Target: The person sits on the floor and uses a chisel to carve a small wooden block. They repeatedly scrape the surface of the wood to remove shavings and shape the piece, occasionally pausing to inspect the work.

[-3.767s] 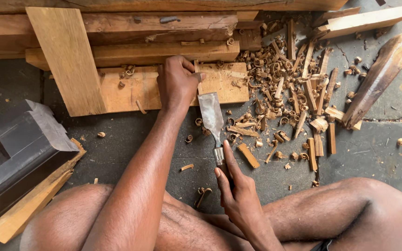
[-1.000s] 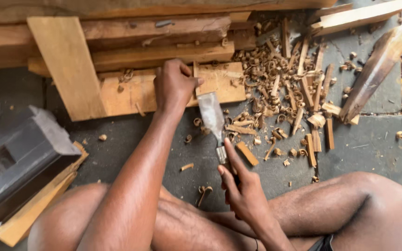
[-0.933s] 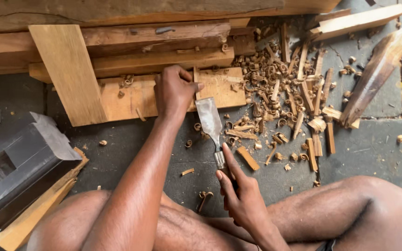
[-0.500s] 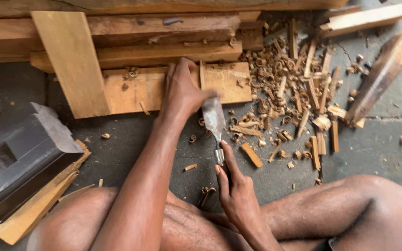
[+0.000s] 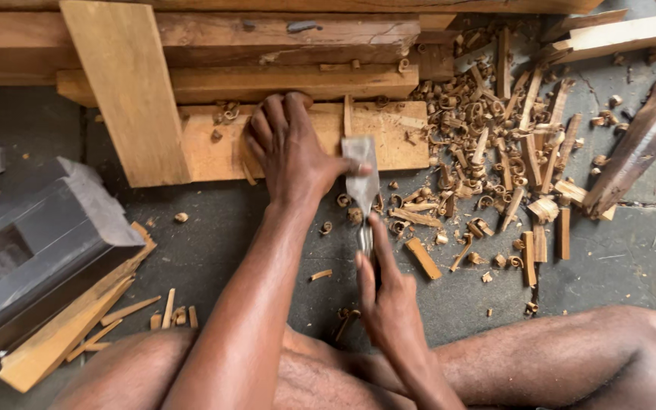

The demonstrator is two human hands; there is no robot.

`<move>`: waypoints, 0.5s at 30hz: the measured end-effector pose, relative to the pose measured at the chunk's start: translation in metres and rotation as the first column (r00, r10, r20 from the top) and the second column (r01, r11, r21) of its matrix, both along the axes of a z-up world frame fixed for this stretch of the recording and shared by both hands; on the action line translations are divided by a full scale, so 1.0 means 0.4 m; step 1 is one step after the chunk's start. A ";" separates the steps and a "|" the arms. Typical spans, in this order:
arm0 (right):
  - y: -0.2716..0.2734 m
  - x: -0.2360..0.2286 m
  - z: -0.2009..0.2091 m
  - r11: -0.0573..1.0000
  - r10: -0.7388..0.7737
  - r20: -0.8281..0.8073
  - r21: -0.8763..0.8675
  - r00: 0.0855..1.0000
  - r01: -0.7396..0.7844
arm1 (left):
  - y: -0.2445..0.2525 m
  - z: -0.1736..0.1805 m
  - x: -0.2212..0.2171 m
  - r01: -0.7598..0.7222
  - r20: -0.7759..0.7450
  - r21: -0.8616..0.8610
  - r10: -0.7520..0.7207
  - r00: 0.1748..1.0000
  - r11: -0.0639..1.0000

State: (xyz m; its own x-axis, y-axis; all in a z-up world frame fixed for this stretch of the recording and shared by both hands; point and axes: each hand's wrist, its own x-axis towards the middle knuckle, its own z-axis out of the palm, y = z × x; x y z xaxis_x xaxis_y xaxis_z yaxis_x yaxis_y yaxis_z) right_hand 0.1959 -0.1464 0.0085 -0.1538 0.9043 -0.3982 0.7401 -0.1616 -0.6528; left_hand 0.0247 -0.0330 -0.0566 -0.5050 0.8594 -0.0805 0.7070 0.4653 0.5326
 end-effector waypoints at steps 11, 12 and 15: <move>0.056 -0.021 -0.068 0.846 0.129 -0.124 0.532 0.984 -0.044 | 0.076 -0.007 0.016 -0.121 -0.409 0.272 0.228 0.884 0.955; 0.033 -0.013 -0.061 0.926 0.053 -0.154 0.376 0.987 0.009 | 0.042 0.021 0.022 -0.097 -0.224 0.193 0.140 0.965 0.976; 0.047 -0.033 -0.010 0.982 -0.167 -0.316 0.036 0.934 0.188 | -0.044 0.129 0.001 -0.052 0.237 0.186 0.007 0.971 0.981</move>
State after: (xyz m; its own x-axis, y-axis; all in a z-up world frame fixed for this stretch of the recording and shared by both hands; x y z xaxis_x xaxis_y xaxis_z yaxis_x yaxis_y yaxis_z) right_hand 0.1828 -0.1277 0.0043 -0.0949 0.9502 -0.2968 0.4622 -0.2220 -0.8585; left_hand 0.0251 -0.0505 -0.0049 -0.5169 0.8553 -0.0363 0.5392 0.3583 0.7622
